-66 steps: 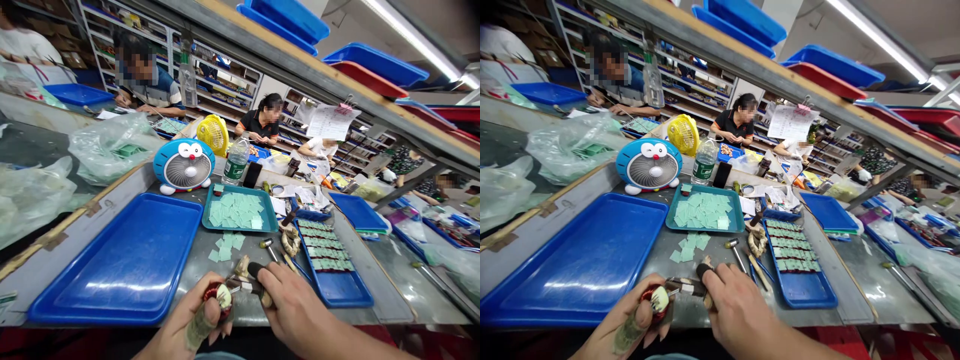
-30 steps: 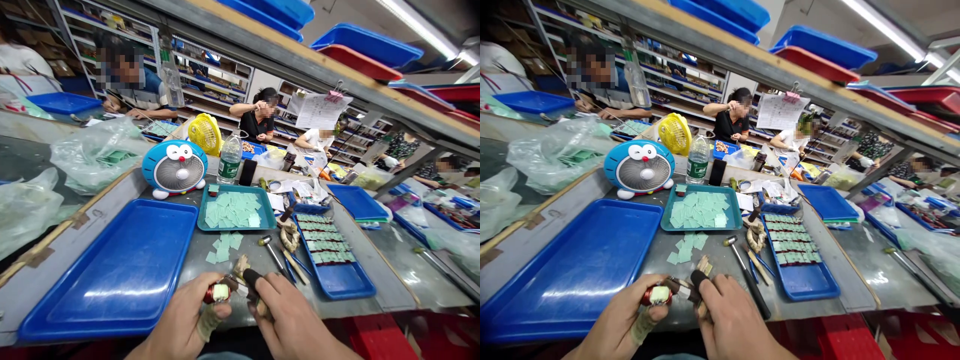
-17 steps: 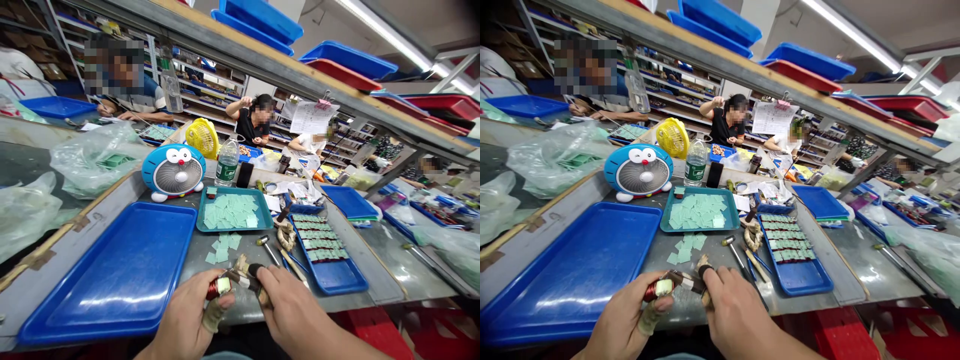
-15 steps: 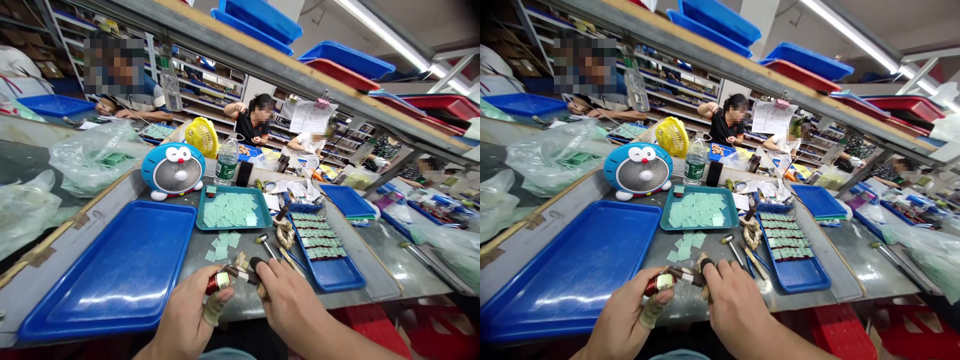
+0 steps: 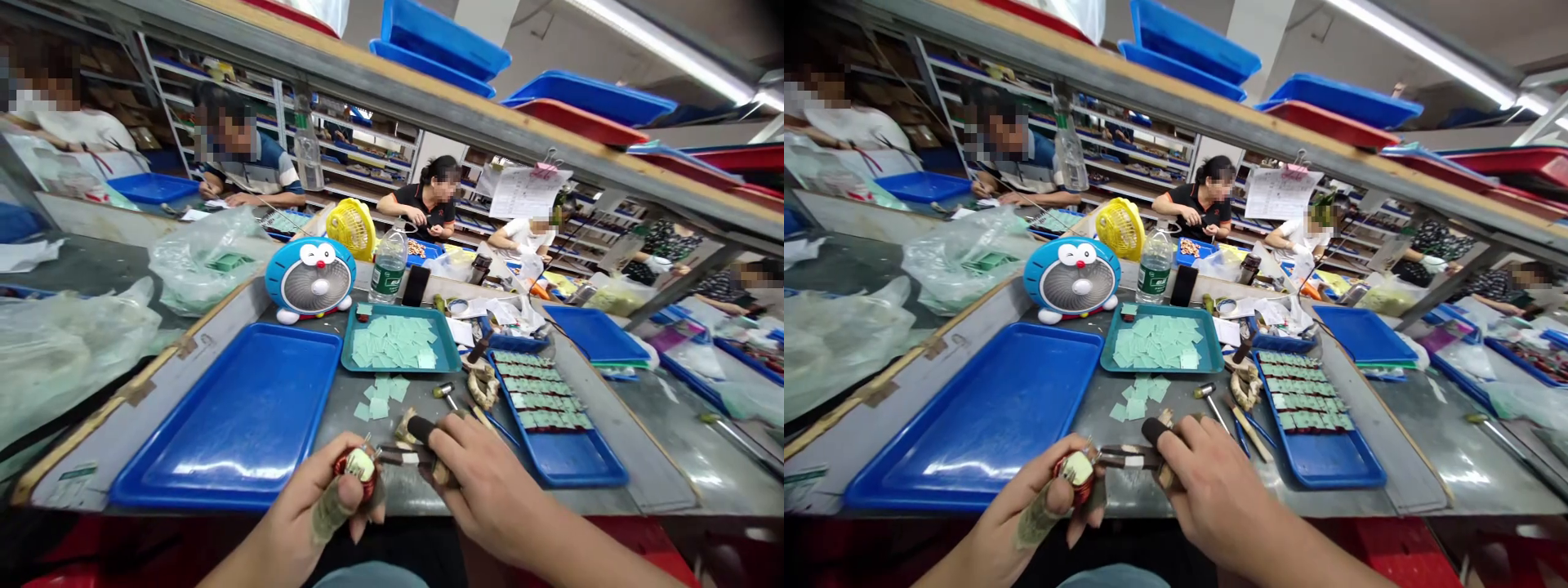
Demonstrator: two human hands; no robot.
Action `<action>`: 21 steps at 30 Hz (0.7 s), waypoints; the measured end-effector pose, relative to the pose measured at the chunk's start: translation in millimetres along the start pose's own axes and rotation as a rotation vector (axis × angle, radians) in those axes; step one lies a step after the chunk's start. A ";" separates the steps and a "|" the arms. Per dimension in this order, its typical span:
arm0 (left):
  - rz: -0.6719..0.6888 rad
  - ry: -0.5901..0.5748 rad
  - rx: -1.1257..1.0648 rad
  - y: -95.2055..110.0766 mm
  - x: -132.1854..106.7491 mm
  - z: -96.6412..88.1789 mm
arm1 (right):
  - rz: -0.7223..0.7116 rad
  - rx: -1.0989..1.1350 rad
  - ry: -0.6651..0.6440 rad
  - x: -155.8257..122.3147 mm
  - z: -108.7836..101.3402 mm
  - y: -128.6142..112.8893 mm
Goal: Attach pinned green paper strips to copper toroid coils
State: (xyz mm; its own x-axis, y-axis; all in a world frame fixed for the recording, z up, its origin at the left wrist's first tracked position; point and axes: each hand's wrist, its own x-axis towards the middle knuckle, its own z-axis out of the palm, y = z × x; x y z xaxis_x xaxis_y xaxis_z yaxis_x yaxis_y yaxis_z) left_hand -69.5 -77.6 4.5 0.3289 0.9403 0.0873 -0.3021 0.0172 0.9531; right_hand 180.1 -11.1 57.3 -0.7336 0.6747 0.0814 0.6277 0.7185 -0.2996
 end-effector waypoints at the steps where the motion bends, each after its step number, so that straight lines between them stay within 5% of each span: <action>1: -0.016 -0.011 -0.019 -1.9 -0.2 -0.1 | -0.019 -0.006 -0.005 0.2 1.8 1.3; 7: -0.081 -0.017 -0.179 -18.0 1.2 0.5 | -0.068 -0.066 0.064 -1.7 12.0 9.1; 17: -0.167 -0.131 -0.217 -26.2 11.5 0.8 | -0.052 0.037 -0.022 3.6 19.3 23.5; 21: -0.148 -0.110 -0.227 -27.8 15.3 2.7 | -0.049 -0.042 0.075 3.4 29.1 24.6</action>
State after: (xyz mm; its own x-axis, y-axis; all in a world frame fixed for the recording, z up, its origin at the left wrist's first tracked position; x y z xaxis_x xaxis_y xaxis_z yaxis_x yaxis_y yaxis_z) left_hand -53.7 -64.6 -19.8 0.4758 0.8795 -0.0053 -0.4320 0.2389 0.8697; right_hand 185.5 4.0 22.5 -0.7429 0.6483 0.1666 0.6031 0.7563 -0.2535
